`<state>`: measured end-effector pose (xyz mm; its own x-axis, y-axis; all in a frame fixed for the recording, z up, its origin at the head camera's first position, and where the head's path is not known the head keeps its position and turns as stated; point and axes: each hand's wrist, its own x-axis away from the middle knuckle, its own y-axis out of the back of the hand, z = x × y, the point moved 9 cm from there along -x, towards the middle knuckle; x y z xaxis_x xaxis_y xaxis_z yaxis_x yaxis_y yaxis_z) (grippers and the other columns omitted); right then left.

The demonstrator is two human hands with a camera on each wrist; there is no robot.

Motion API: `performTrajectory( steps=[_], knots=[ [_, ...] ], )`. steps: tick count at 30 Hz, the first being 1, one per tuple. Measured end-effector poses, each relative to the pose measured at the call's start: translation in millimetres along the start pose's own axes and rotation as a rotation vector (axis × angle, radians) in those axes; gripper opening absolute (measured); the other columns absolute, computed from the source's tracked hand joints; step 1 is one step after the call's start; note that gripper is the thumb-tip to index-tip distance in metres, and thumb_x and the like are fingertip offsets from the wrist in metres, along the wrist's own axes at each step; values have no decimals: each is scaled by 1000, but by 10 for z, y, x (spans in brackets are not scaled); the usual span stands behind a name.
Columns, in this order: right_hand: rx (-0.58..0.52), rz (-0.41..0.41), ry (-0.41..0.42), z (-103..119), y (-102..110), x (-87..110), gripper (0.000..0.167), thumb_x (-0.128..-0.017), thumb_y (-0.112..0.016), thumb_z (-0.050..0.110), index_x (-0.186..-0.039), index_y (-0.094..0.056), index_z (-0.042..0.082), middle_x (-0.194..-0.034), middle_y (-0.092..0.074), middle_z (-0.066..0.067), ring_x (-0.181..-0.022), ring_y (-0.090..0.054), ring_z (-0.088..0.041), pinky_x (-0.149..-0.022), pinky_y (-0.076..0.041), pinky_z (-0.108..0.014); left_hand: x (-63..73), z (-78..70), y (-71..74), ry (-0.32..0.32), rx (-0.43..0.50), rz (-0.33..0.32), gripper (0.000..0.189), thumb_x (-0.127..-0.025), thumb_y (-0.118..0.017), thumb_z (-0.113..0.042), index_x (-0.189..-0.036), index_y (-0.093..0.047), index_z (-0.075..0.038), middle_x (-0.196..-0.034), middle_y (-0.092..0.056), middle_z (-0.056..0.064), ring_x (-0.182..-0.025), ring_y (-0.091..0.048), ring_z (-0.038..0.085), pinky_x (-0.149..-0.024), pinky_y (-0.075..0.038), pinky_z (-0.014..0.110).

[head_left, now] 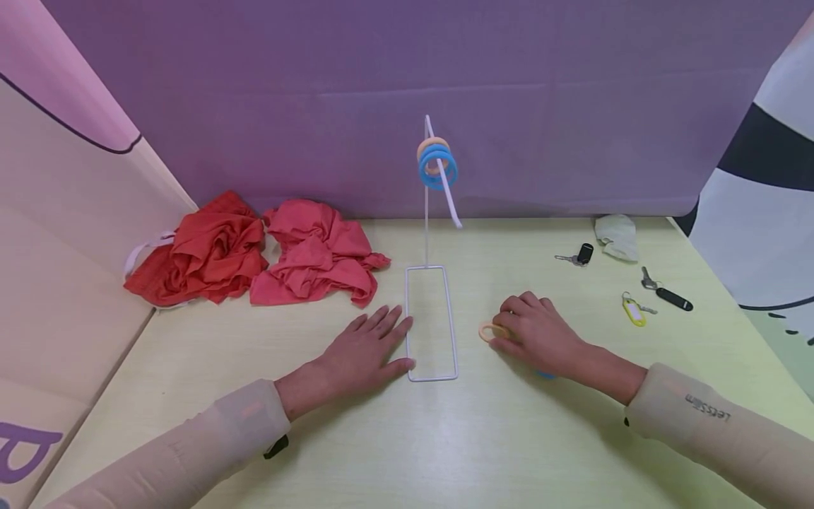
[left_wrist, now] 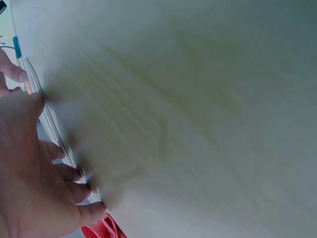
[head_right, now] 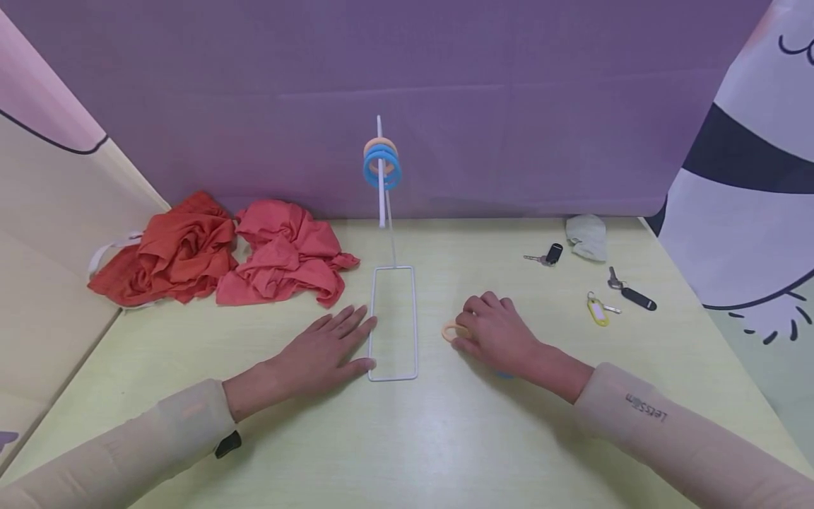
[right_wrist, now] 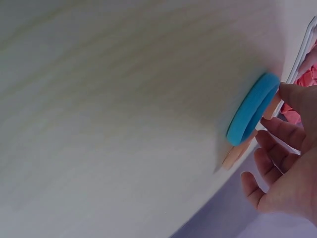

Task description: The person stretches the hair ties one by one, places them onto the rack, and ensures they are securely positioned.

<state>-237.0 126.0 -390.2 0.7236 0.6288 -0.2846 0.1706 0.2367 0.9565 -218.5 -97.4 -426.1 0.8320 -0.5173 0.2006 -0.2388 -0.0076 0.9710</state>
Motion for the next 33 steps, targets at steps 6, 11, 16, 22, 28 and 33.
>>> performTrajectory(
  steps=[6, 11, 16, 22, 28, 33],
  knots=[
    [-24, 10, -23, 1, -12, -13, 23, -86, -78, 35, -93, -72, 14, -103, -63, -3, -95, -52, -23, -73, -44, -41, -4, -2, -6, 1, -1, 4, 79, -99, -46, -61, -161, -22, -19, -169, -17, 6, -157, -14, 30, -123, -23, 55],
    [-65, -15, -35, 8, 61, -28, 19, -87, -77, 31, -92, -71, 13, -102, -64, -3, -92, -54, -24, -70, -45, -41, -11, 6, -23, 5, -4, 9, 79, -99, -45, -62, -161, -21, -20, -170, -16, 6, -157, -13, 30, -124, -22, 55],
    [-134, -101, -37, 24, 287, -60, 18, -86, -78, 26, -93, -72, 11, -101, -65, -4, -90, -54, -25, -69, -44, -39, -14, 10, -21, 7, -13, 8, 79, -99, -44, -62, -161, -21, -20, -170, -17, 5, -157, -13, 29, -124, -22, 54],
    [-192, -288, 2, 107, 816, -117, 21, -82, -80, 22, -95, -71, 8, -102, -65, -5, -90, -54, -25, -74, -40, -38, -10, 8, -13, 4, -9, 8, 78, -99, -44, -62, -161, -21, -20, -170, -16, 6, -157, -13, 29, -124, -22, 54],
    [-203, -505, 137, 391, 1529, -153, 34, -95, -66, 37, -98, -71, 3, -103, -66, -11, -95, -57, -31, -82, -40, -41, -7, 3, -10, 4, -9, 10, 78, -99, -45, -61, -161, -22, -20, -169, -17, 6, -157, -14, 30, -124, -22, 55],
    [-159, -693, 227, 707, 2050, -112, 43, -100, -58, 43, -98, -72, 2, -101, -64, -14, -96, -55, -34, -85, -38, -46, -2, -2, -4, 3, -7, 8, 78, -99, -46, -61, -161, -22, -20, -169, -18, 6, -157, -14, 30, -124, -22, 55]
  ],
)
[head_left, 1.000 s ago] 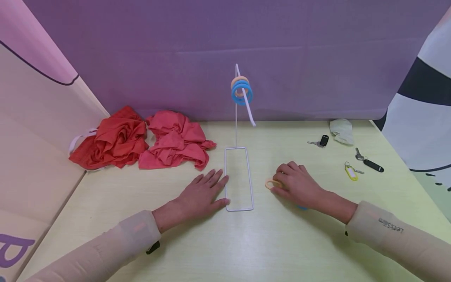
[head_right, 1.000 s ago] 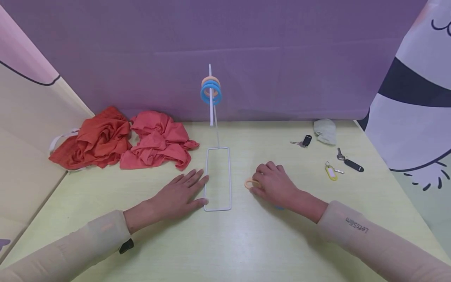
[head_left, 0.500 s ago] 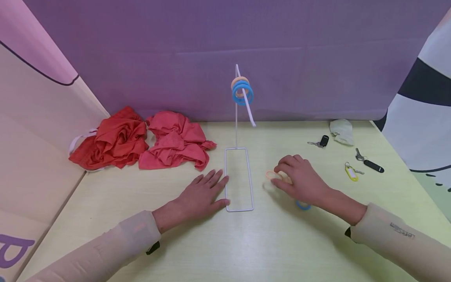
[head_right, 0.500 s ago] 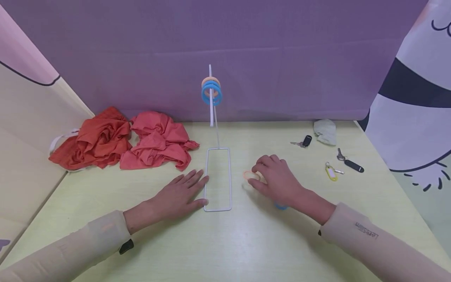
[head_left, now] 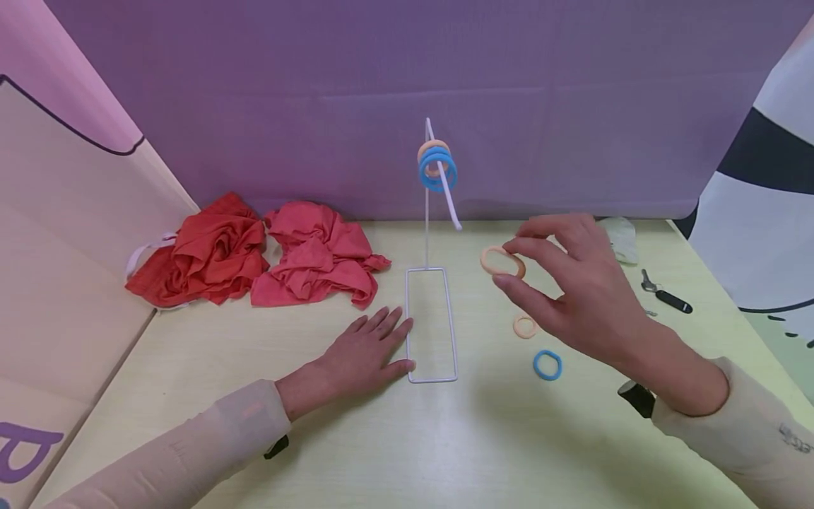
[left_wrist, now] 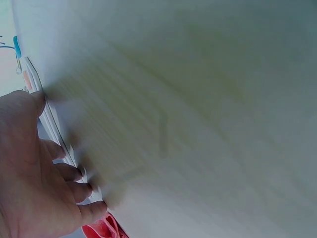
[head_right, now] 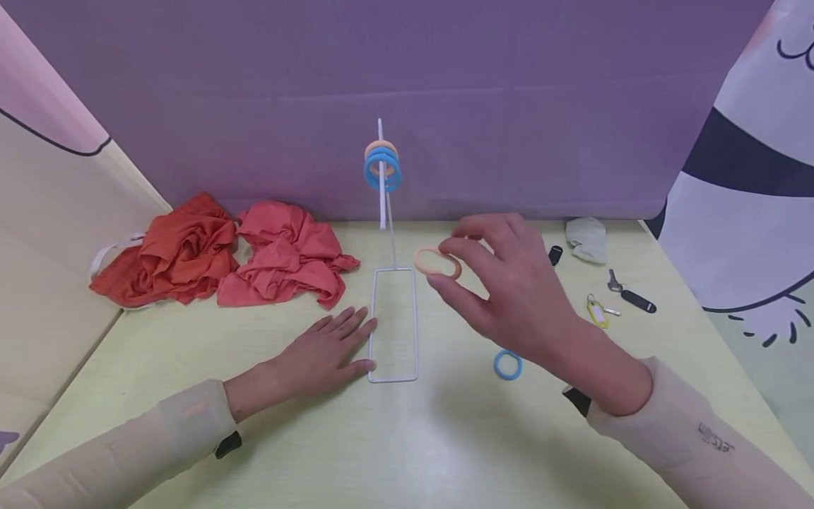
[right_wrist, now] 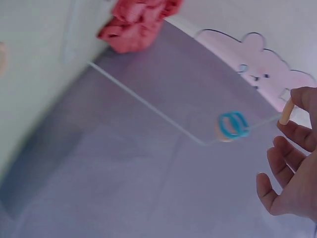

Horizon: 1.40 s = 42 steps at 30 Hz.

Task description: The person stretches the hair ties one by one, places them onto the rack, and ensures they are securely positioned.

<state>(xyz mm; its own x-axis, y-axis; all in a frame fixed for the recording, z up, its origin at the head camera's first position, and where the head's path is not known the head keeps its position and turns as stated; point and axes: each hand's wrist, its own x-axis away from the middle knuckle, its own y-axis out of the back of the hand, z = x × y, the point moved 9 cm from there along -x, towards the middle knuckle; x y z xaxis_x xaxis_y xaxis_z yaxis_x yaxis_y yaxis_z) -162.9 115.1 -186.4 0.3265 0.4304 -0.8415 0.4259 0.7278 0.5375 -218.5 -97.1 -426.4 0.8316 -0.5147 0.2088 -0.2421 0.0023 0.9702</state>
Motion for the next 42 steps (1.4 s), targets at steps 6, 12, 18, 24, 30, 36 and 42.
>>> performTrajectory(
  steps=[6, 12, 18, 24, 30, 36, 42],
  knots=[
    [58, -247, 112, 315, 245, -198, 33, -96, -66, 37, -96, -73, 4, -99, -65, -15, -93, -54, -39, -78, -37, -53, 1, -11, 13, -5, 0, 2, 78, -99, -46, -61, -161, -22, -20, -169, -18, 7, -157, -15, 31, -123, -23, 55],
    [102, -314, 191, 437, 203, -321, 27, -94, -69, 32, -98, -74, 5, -99, -64, -13, -90, -55, -36, -76, -34, -55, 3, -16, 22, 1, 3, 8, 78, -99, -46, -61, -161, -23, -20, -169, -19, 7, -157, -15, 31, -123, -24, 55],
    [154, -257, 214, 361, 57, -420, 27, -96, -66, 30, -102, -72, 5, -100, -63, -13, -90, -55, -34, -75, -36, -54, 10, -21, 9, -5, 9, 6, 78, -99, -46, -60, -161, -23, -20, -169, -19, 7, -157, -15, 31, -123, -24, 56],
    [196, -189, 189, 246, -67, -481, 19, -89, -73, 20, -104, -72, 6, -100, -64, -13, -89, -57, -34, -74, -37, -52, 15, -14, 4, -8, -1, 1, 77, -99, -45, -61, -161, -23, -20, -169, -19, 6, -157, -15, 31, -123, -24, 55],
    [239, -117, 141, 105, -180, -509, 18, -88, -74, 16, -103, -71, 7, -99, -69, -12, -91, -60, -34, -77, -39, -51, 8, -3, -1, -7, -4, 3, 78, -99, -44, -62, -161, -21, -21, -169, -17, 6, -157, -14, 30, -124, -23, 55],
    [253, -140, 136, 15, -237, -524, 17, -89, -72, 16, -102, -71, 6, -97, -70, -12, -90, -60, -34, -78, -40, -51, 15, -10, 13, -11, 3, 0, 77, -100, -44, -61, -161, -21, -20, -169, -17, 6, -157, -14, 30, -124, -22, 55],
    [261, -160, 133, -41, -298, -572, 14, -90, -69, 14, -101, -70, 5, -97, -68, -12, -89, -59, -34, -78, -39, -50, 19, -12, 18, -12, 1, 5, 77, -100, -44, -61, -161, -21, -21, -169, -17, 6, -157, -13, 30, -124, -22, 55]
  ],
)
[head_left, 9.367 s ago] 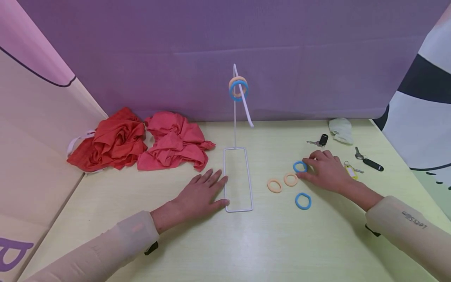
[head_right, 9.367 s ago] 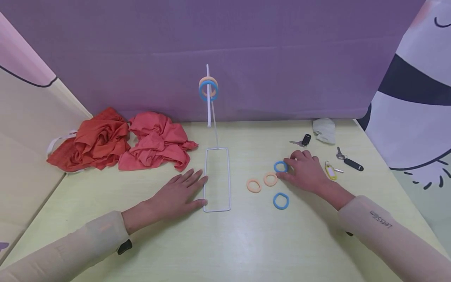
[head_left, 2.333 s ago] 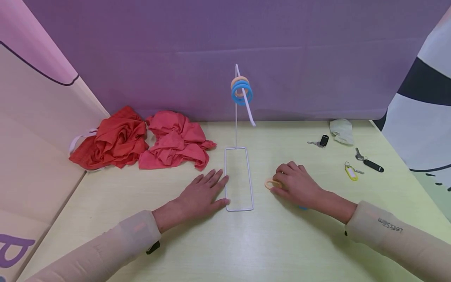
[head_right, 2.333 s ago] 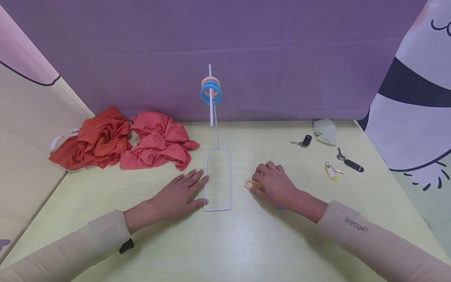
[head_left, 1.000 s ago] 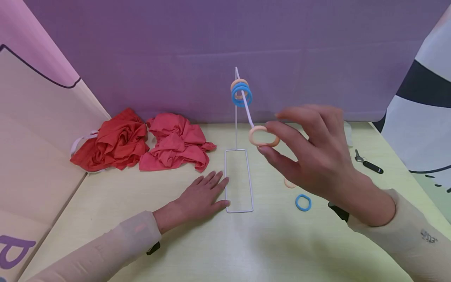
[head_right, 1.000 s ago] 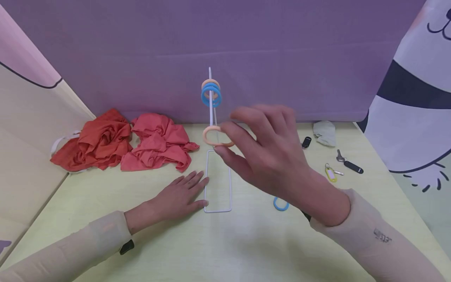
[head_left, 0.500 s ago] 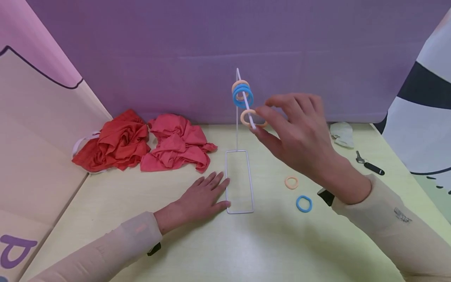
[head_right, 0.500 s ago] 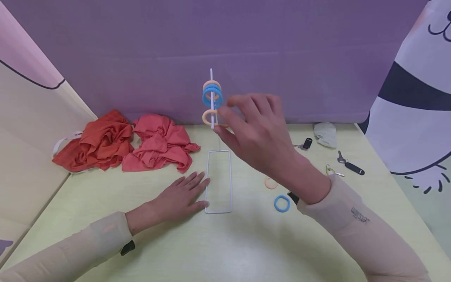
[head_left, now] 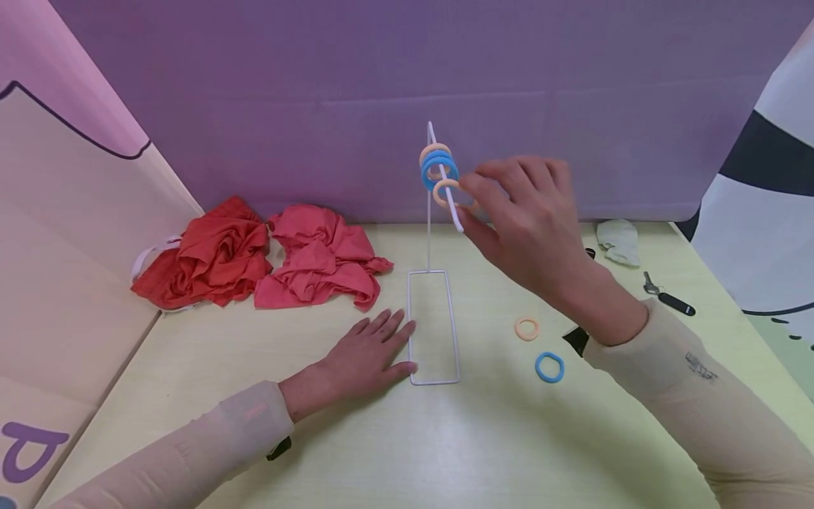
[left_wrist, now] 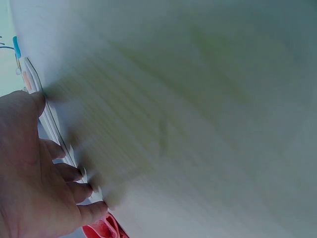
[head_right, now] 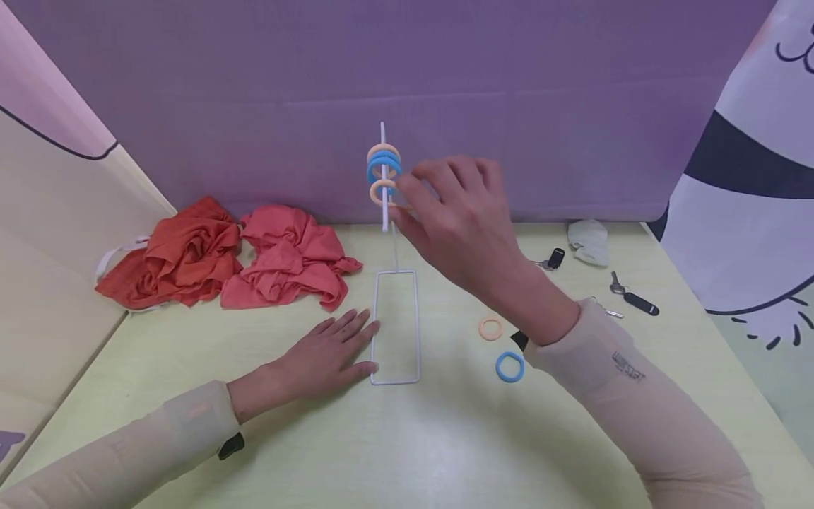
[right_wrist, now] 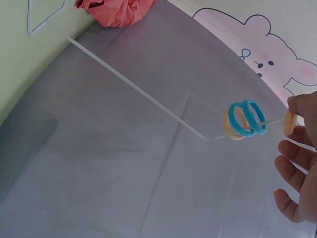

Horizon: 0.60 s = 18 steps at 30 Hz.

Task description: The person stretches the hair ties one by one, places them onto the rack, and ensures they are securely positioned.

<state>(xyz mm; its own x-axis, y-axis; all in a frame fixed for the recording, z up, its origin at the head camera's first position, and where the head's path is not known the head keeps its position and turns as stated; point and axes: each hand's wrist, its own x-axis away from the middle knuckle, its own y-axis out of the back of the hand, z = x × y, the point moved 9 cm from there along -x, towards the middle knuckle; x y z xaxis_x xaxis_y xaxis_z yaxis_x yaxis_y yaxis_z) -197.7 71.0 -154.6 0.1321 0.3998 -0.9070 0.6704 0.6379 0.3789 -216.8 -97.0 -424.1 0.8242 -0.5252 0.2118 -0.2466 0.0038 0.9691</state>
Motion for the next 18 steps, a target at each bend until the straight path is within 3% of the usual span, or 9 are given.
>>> performTrajectory(
  steps=[18],
  knots=[
    [63, 14, -50, -155, -215, -56, 16, -89, -72, 16, -96, -69, 2, -101, -65, -13, -92, -57, -34, -76, -38, -50, -3, 7, -10, 1, -4, -3, 78, -99, -44, -62, -161, -21, -21, -169, -17, 6, -157, -14, 30, -123, -24, 55]
  ],
)
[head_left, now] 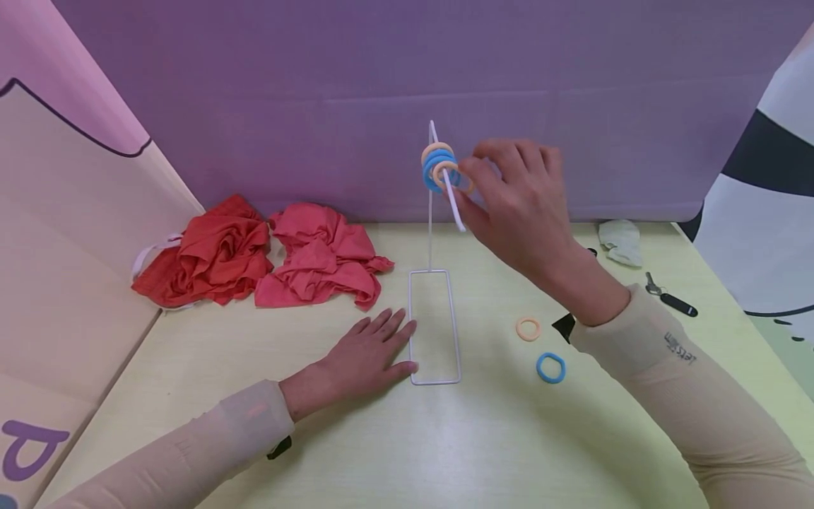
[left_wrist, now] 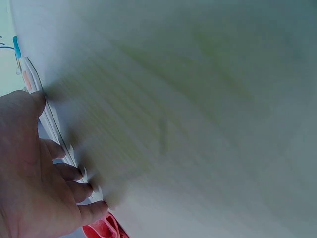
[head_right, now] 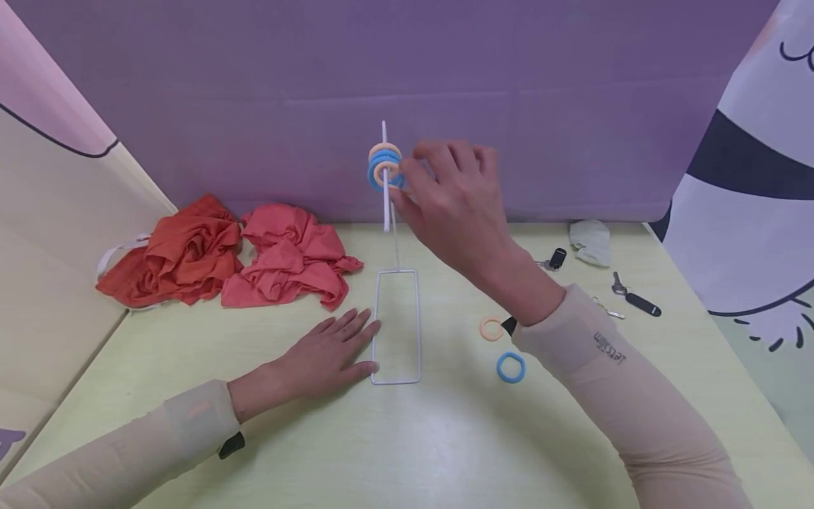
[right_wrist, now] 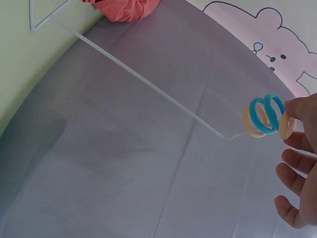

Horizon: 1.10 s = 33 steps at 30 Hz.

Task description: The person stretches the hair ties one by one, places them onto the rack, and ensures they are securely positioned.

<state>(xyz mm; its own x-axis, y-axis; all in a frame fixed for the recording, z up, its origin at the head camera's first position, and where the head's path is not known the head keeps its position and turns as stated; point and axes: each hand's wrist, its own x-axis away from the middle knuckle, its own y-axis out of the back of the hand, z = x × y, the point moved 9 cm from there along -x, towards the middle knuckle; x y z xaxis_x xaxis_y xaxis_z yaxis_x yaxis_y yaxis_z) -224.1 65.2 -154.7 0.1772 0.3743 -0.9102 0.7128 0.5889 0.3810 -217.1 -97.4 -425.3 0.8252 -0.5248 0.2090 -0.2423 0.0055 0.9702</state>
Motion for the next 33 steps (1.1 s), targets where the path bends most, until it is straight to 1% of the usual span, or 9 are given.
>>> performTrajectory(
  steps=[8, 11, 16, 19, 23, 26, 28, 31, 33],
  knots=[
    [21, 41, -13, -64, -5, 78, 23, -87, -73, 19, -103, -69, 3, -102, -64, -14, -92, -57, -36, -76, -39, -52, -13, 1, 2, 2, 2, 3, 78, -99, -44, -62, -161, -21, -21, -169, -17, 6, -157, -13, 30, -124, -23, 55],
    [19, 97, -16, -129, 12, 186, 31, -87, -76, 23, -110, -69, 4, -102, -63, -15, -94, -57, -37, -77, -39, -53, -14, 0, 7, 5, 2, 8, 78, -99, -44, -62, -161, -21, -22, -169, -17, 5, -157, -13, 30, -123, -23, 55],
    [28, 248, -38, -282, 40, 479, 41, -89, -74, 32, -118, -67, 5, -106, -63, -17, -98, -56, -40, -78, -40, -54, -14, 2, 2, 8, -2, 12, 78, -99, -44, -62, -161, -21, -21, -169, -17, 6, -157, -13, 30, -123, -23, 55],
    [4, 324, -105, -418, 83, 668, 44, -88, -74, 33, -120, -67, 4, -109, -63, -19, -100, -55, -41, -80, -41, -55, -16, 5, -7, 8, -3, 13, 78, -99, -44, -62, -161, -21, -21, -170, -17, 5, -157, -13, 30, -123, -23, 56],
    [-68, 388, -186, -559, 151, 876, 49, -85, -74, 33, -123, -67, 3, -109, -64, -20, -100, -55, -42, -82, -42, -55, -16, 10, -7, 12, -6, 17, 78, -99, -44, -63, -161, -21, -22, -170, -16, 6, -157, -13, 30, -123, -23, 55],
    [-127, 443, -231, -596, 167, 1032, 52, -82, -78, 29, -124, -67, 1, -108, -65, -19, -101, -56, -41, -83, -43, -54, -14, 8, 1, 17, -6, 22, 79, -99, -45, -63, -161, -21, -22, -170, -16, 6, -157, -13, 30, -123, -23, 55],
    [-165, 499, -273, -607, 155, 1164, 52, -80, -80, 26, -124, -67, 0, -109, -66, -19, -104, -57, -40, -84, -44, -55, -13, 5, 3, 20, -5, 26, 79, -98, -45, -63, -161, -21, -22, -170, -16, 6, -157, -13, 30, -123, -23, 55],
    [-184, 597, -319, -608, 107, 1405, 54, -80, -81, 25, -127, -66, 1, -112, -66, -18, -105, -57, -38, -87, -45, -54, -16, 1, 3, 19, -4, 26, 79, -98, -45, -63, -161, -21, -22, -170, -16, 6, -157, -12, 30, -123, -23, 55],
    [-177, 656, -328, -598, 67, 1574, 55, -81, -81, 27, -127, -66, 1, -112, -65, -17, -105, -57, -36, -85, -46, -53, -18, 1, 1, 19, -5, 25, 79, -99, -44, -63, -161, -21, -22, -170, -16, 6, -157, -12, 30, -123, -23, 55]
  ],
)
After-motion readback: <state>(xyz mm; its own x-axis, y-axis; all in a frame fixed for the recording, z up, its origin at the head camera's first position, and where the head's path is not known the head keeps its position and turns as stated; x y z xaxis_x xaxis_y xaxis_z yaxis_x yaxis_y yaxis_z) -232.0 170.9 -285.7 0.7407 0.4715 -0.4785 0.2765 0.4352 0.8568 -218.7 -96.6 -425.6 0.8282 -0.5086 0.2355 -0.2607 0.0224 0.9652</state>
